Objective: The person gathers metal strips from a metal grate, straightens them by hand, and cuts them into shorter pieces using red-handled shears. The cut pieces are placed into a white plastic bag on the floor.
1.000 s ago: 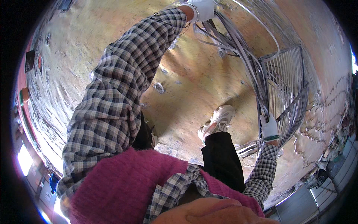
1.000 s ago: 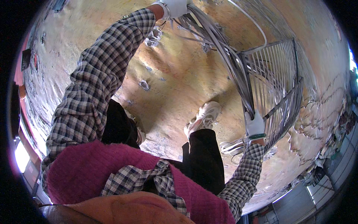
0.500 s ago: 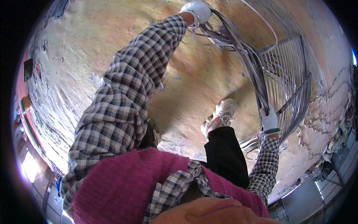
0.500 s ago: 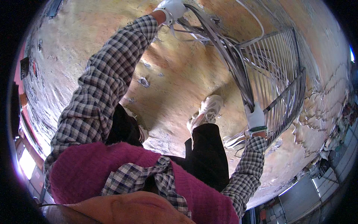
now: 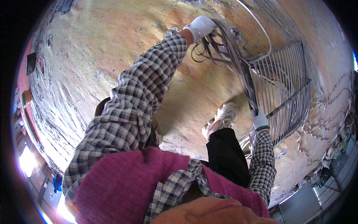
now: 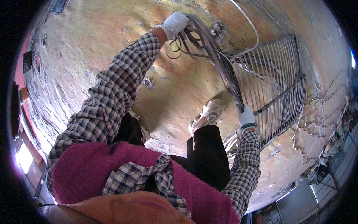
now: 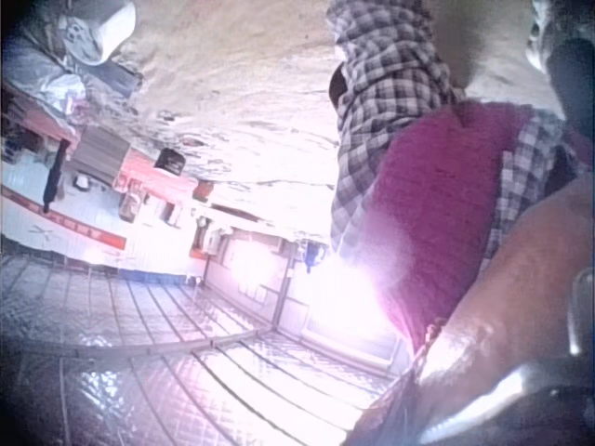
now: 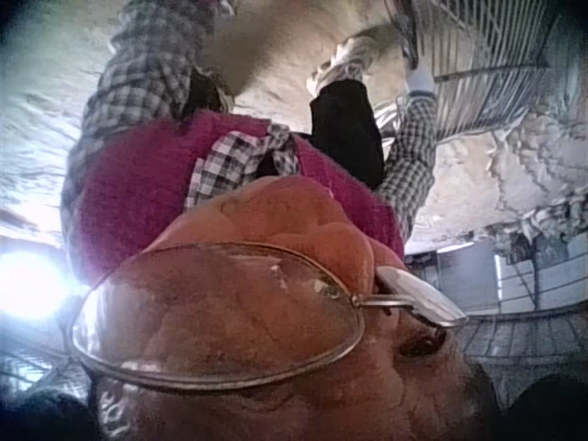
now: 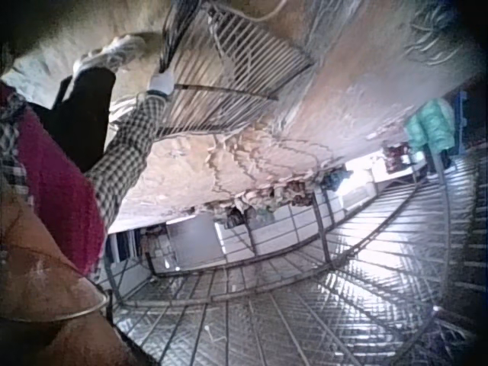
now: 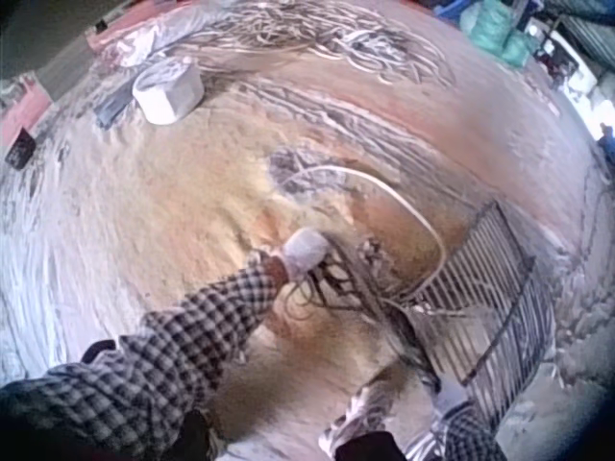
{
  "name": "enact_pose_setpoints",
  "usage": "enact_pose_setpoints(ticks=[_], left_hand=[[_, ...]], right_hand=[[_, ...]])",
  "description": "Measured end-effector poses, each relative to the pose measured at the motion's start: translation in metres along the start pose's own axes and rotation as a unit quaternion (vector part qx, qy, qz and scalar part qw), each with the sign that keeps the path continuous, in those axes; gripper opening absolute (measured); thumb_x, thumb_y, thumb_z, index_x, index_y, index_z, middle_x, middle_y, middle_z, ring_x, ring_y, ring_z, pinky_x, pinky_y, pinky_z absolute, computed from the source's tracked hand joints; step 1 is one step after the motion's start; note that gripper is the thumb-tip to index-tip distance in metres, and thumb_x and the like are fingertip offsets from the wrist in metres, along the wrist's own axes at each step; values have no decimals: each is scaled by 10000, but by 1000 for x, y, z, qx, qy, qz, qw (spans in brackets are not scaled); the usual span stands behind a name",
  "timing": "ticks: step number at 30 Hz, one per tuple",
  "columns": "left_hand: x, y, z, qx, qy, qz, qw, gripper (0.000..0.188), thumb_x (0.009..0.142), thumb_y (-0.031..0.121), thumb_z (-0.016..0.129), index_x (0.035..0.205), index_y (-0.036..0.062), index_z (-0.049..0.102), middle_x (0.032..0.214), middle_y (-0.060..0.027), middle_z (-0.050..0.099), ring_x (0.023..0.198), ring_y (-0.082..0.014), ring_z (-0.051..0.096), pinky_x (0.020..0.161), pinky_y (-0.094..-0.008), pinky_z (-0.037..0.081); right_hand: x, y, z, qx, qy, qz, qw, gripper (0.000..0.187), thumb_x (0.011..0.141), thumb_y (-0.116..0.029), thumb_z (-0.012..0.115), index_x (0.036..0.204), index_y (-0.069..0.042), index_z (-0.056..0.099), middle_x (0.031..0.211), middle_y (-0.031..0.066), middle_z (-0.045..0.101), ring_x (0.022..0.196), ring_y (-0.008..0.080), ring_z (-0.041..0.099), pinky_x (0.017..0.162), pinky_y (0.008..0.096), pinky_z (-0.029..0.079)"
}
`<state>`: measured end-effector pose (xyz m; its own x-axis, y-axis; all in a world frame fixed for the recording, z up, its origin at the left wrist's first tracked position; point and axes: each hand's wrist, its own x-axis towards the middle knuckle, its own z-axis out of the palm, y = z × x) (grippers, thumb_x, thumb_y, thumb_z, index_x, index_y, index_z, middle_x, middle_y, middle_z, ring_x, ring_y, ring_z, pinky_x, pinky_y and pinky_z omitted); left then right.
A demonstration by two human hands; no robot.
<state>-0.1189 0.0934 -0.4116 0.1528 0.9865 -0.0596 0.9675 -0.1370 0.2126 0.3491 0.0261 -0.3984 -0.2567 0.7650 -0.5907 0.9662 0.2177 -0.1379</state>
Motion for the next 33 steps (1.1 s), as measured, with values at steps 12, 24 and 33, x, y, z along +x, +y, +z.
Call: enact_pose_setpoints(ticks=[12,24,33], left_hand=[[-52,-31,-58,-439,-259,-110,853,394,805,336,655,1030,15,623,764,-55,625,608,-167,611,491,-343,518],[-67,-37,-37,-700,-109,-93,700,452,829,371,640,1047,-19,576,859,-48,611,816,-132,600,726,-260,518],[-56,18,-64,-759,35,-94,644,452,864,391,583,1058,-15,621,971,-96,659,845,-146,609,768,-270,485]], right_hand=[[9,26,18,49,-14,-36,998,363,852,-365,539,1034,-51,522,861,257,605,827,442,568,688,506,448],[16,13,9,5,-79,29,996,393,873,-328,542,1137,-38,517,956,240,613,922,412,572,768,428,455],[27,12,24,21,-76,14,997,405,849,-386,547,1091,-61,546,936,247,608,911,422,567,760,458,458]])
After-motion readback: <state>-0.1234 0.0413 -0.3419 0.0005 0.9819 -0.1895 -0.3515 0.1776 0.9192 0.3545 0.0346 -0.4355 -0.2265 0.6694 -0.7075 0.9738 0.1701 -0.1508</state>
